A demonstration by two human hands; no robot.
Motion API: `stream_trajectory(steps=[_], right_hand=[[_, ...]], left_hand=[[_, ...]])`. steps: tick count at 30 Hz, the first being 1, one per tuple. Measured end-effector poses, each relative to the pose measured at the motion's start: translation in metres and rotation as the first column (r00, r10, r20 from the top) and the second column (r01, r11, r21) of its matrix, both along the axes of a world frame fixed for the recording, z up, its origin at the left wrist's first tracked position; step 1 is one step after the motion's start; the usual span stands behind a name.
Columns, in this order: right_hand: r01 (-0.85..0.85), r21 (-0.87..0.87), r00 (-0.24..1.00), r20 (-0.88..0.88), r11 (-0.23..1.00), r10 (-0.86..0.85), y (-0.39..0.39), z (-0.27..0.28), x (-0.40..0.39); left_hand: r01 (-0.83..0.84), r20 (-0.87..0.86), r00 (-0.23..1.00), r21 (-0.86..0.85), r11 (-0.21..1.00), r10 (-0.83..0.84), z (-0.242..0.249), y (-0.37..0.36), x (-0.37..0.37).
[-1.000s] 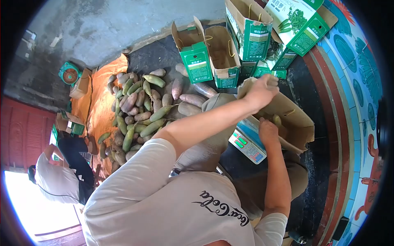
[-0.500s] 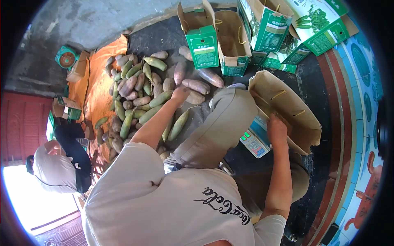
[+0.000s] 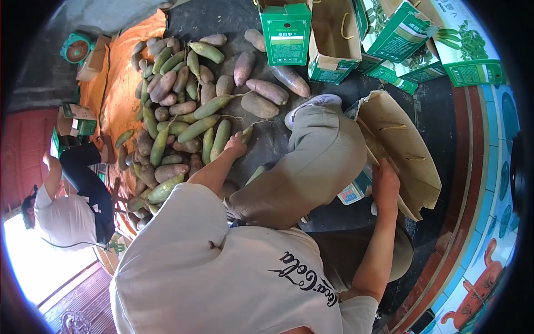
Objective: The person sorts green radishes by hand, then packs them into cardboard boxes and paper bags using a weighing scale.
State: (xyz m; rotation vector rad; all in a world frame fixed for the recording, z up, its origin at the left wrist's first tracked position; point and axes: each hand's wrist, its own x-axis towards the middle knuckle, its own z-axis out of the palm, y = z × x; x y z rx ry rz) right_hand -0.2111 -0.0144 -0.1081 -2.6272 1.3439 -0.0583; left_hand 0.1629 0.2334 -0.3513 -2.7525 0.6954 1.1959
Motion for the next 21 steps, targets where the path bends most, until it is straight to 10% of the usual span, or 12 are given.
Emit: stream_trajectory(steps=[16, 21], right_hand=[[0.047, 0.076, 0.999, -0.007, 0.996, -0.047, 0.001, 0.009, 0.006], [0.05, 0.085, 0.998, 0.044, 0.995, -0.054, 0.001, 0.013, 0.01]], left_hand=[[-0.022, -0.001, 1.0, 0.089, 0.996, 0.022, -0.012, -0.032, -0.002], [0.234, 0.058, 0.967, 0.192, 0.953, -0.249, -0.011, -0.041, -0.018]])
